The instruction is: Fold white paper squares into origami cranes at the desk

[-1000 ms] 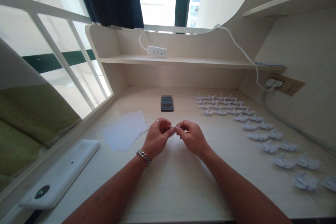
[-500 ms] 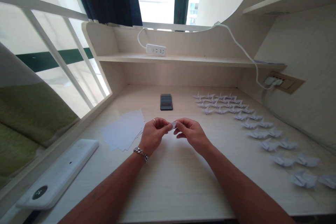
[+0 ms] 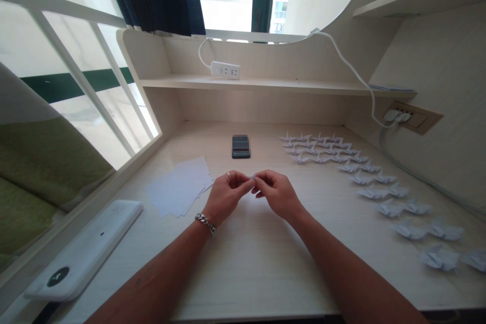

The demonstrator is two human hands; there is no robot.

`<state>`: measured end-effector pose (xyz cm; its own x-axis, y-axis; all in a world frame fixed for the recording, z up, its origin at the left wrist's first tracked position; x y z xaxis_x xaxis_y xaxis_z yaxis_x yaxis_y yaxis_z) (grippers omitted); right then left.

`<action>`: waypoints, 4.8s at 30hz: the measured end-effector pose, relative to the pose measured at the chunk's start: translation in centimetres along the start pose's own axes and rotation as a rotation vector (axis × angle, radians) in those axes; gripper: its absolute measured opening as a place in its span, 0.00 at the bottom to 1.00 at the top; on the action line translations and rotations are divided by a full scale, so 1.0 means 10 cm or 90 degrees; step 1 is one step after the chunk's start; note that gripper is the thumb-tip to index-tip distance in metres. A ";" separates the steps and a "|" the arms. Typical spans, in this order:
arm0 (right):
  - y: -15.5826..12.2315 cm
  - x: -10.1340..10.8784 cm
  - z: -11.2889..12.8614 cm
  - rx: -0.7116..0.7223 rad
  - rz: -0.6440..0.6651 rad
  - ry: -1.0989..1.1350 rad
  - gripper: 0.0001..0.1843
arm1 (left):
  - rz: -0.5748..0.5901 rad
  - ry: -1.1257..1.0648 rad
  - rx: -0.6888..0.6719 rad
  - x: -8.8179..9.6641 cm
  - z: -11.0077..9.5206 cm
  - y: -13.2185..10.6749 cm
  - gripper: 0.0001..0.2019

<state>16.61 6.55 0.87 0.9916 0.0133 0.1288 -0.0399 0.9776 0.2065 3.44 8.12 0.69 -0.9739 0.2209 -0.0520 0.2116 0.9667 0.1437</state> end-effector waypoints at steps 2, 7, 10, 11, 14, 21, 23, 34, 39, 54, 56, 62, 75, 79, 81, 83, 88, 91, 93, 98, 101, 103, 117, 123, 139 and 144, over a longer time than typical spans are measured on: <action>-0.01 0.01 0.02 0.014 -0.010 -0.037 0.12 | 0.015 0.009 -0.010 -0.03 0.00 -0.01 0.14; -0.01 0.02 0.01 0.015 -0.022 -0.044 0.11 | 0.019 0.038 -0.029 -0.03 0.02 0.01 0.15; 0.00 0.04 -0.01 0.007 -0.039 -0.027 0.12 | 0.019 0.006 -0.016 -0.03 0.04 0.02 0.16; 0.01 0.05 -0.01 0.005 -0.043 -0.024 0.12 | 0.015 -0.011 -0.006 -0.04 0.05 0.02 0.16; 0.01 0.07 -0.02 0.006 -0.057 -0.022 0.12 | -0.015 -0.050 0.027 -0.01 0.06 0.01 0.15; -0.05 0.05 0.12 0.072 -0.064 -0.153 0.09 | -0.042 0.014 0.074 0.04 0.09 0.00 0.12; -0.06 0.04 0.14 0.083 -0.059 -0.171 0.09 | -0.025 0.031 0.087 0.02 0.11 0.00 0.12; 0.07 0.09 -0.19 -0.076 -0.051 -0.017 0.12 | -0.012 0.114 0.013 0.03 0.08 0.03 0.12; 0.02 0.10 0.05 0.061 -0.035 -0.315 0.08 | 0.012 0.383 -0.088 -0.03 -0.10 -0.03 0.10; 0.00 -0.06 -0.06 0.008 0.130 -0.315 0.11 | 0.106 0.360 0.003 -0.12 0.01 -0.03 0.16; 0.00 -0.07 -0.13 -0.057 0.146 -0.182 0.11 | 0.132 0.236 0.054 -0.14 0.09 -0.03 0.16; -0.02 -0.12 -0.20 -0.168 0.167 0.103 0.15 | 0.133 -0.043 0.106 -0.19 0.11 -0.04 0.14; -0.09 -0.19 -0.22 -0.191 0.245 0.128 0.19 | 0.145 -0.015 0.136 -0.22 0.14 -0.09 0.17; -0.09 -0.21 -0.21 -0.189 0.244 0.163 0.18 | 0.192 -0.046 0.179 -0.28 0.22 -0.11 0.20; -0.10 -0.22 -0.20 -0.192 0.238 0.189 0.17 | 0.190 -0.088 0.187 -0.28 0.22 -0.11 0.19; -0.10 -0.22 -0.19 -0.194 0.229 0.235 0.15 | 0.168 -0.140 0.184 -0.26 0.20 -0.11 0.18; -0.09 -0.27 -0.15 -0.210 0.214 0.365 0.12 | 0.147 -0.266 0.182 -0.29 0.13 -0.12 0.16; -0.08 -0.28 -0.12 -0.204 0.206 0.425 0.11 | 0.142 -0.324 0.180 -0.32 0.10 -0.13 0.15; -0.07 -0.28 -0.10 -0.191 0.197 0.455 0.10 | 0.135 -0.357 0.178 -0.32 0.10 -0.13 0.14; -0.06 -0.30 -0.07 -0.173 0.182 0.494 0.12 | 0.135 -0.404 0.158 -0.34 0.08 -0.13 0.14; -0.06 -0.29 -0.07 -0.164 0.170 0.489 0.12 | 0.132 -0.415 0.151 -0.35 0.07 -0.14 0.13; -0.06 -0.28 -0.07 -0.161 0.162 0.484 0.12 | 0.128 -0.419 0.149 -0.35 0.06 -0.14 0.13; -0.04 -0.23 -0.14 -0.182 0.157 0.472 0.16 | 0.086 -0.399 0.136 -0.25 0.04 -0.12 0.14; -0.01 -0.14 -0.16 -0.177 0.125 0.452 0.16 | 0.078 -0.386 0.126 -0.21 -0.01 -0.11 0.13; 0.10 0.23 -0.19 -0.117 0.015 0.254 0.26 | 0.100 -0.157 0.044 -0.19 -0.01 -0.06 0.15; 0.08 0.23 -0.09 -0.066 0.016 0.093 0.29 | 0.088 -0.022 0.009 -0.18 -0.07 -0.06 0.15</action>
<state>18.97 7.61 0.43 0.9980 0.0617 -0.0111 -0.0602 0.9929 0.1024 4.97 7.04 1.43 -0.9319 0.3566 -0.0665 0.3454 0.9283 0.1377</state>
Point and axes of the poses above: each hand's wrist, its own y-axis towards the middle knuckle, its own x-axis out of the back of the hand, z = x × y, the point moved 9 cm from there along y, towards the middle knuckle, and after that the axes turned 4 degrees about -y, right-handed, at the moved point
